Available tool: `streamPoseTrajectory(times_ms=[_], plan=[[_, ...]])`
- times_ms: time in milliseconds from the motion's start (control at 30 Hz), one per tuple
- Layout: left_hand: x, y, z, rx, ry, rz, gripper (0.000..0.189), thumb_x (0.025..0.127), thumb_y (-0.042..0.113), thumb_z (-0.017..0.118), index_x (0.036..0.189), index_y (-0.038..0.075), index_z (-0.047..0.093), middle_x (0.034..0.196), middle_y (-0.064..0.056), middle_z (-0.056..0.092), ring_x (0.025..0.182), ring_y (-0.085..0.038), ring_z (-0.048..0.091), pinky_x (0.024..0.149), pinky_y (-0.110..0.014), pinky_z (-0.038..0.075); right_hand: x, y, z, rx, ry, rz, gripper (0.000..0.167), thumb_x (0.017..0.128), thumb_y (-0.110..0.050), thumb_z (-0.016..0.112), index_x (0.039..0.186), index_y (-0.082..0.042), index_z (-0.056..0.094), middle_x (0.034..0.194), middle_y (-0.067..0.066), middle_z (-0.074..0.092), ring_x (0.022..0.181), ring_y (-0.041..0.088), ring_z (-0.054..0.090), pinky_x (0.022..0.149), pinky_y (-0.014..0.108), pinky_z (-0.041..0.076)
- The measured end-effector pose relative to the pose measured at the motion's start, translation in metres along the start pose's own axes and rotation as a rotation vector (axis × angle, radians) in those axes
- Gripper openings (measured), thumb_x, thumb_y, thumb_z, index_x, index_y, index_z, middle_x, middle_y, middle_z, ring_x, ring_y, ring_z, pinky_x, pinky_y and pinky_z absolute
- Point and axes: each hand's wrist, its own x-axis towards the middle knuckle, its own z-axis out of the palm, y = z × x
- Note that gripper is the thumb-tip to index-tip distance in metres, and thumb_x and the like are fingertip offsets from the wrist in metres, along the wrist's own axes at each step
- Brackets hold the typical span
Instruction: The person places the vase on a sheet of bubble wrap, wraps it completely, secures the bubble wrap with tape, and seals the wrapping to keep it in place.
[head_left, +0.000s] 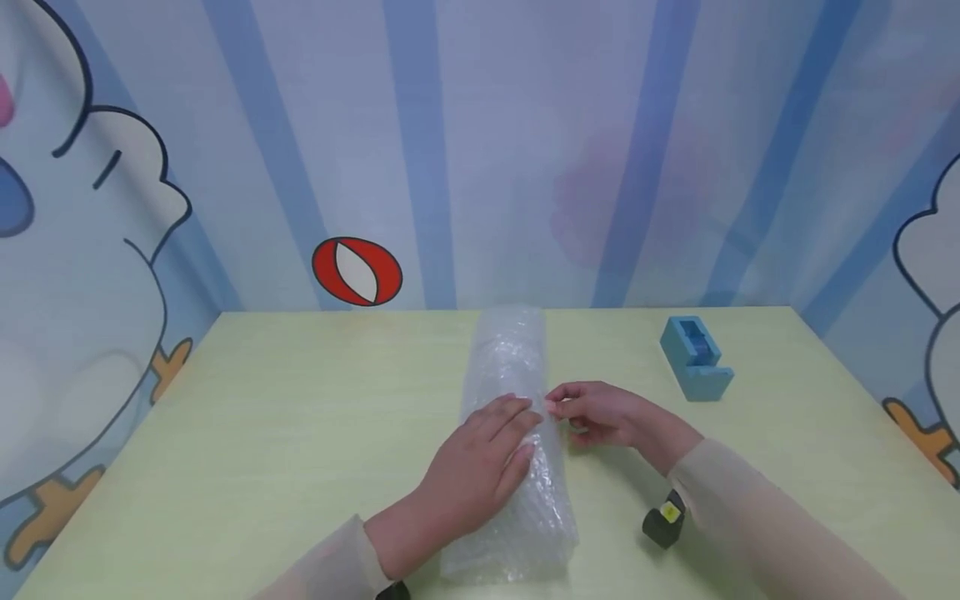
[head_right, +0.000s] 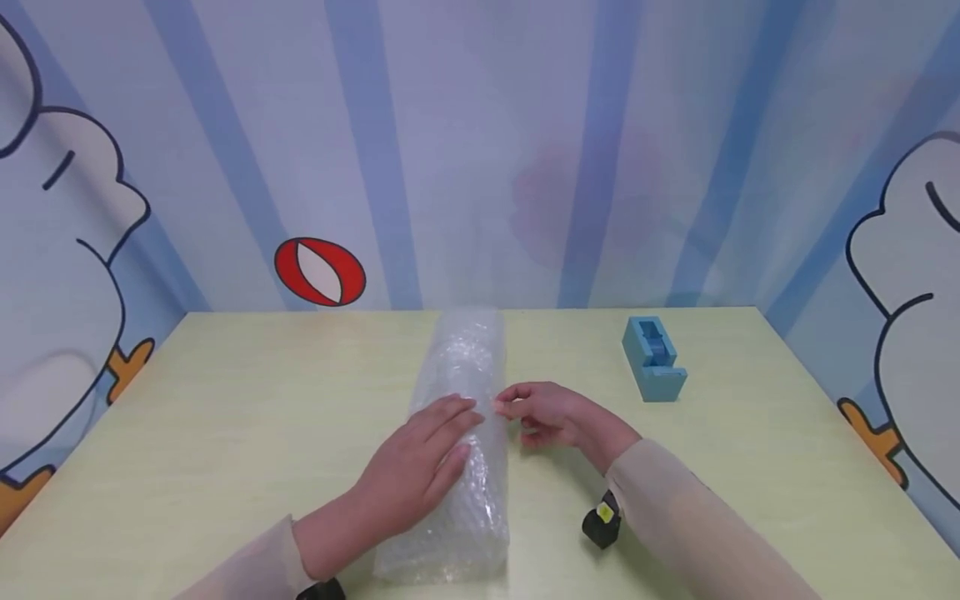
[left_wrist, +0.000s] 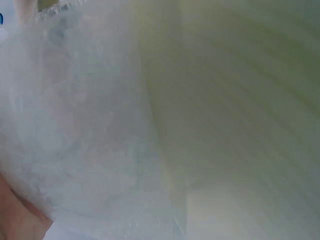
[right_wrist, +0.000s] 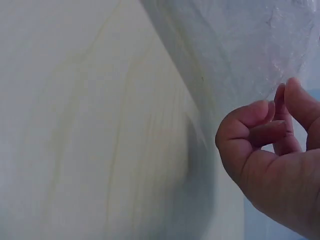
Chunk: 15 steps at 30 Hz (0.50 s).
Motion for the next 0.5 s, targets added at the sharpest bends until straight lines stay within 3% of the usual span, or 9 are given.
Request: streamPoseTrajectory(times_ms=[233, 500], plan=[[0.000, -0.003, -0.005, -0.110, -0.100, -0.024, 0.042, 0.107, 0.026, 0.049, 0.143, 0.007, 0.055, 0.151, -0.012, 0.056, 0.146, -0.029, 0.047, 0.121, -0.043, 0.042, -0.001, 0.010, 0.006, 0.157, -0.069, 0.008, 0.008, 0.108, -0.014, 0.045, 0.108, -0.013, 0.054, 0.082, -0.004, 0.054, 0.067, 0.005, 0.048, 0.059, 0.015, 0.045], [0.002, -0.007, -0.013, -0.250, -0.187, -0.061, 0.045, 0.108, 0.028, 0.046, 0.150, 0.010, 0.049, 0.156, -0.012, 0.048, 0.150, -0.030, 0.040, 0.124, -0.049, 0.036, -0.001, 0.014, 0.012, 0.171, -0.075, 0.006, 0.014, 0.111, -0.022, 0.040, 0.114, -0.010, 0.046, 0.083, -0.004, 0.058, 0.070, 0.004, 0.052, 0.060, 0.013, 0.046]])
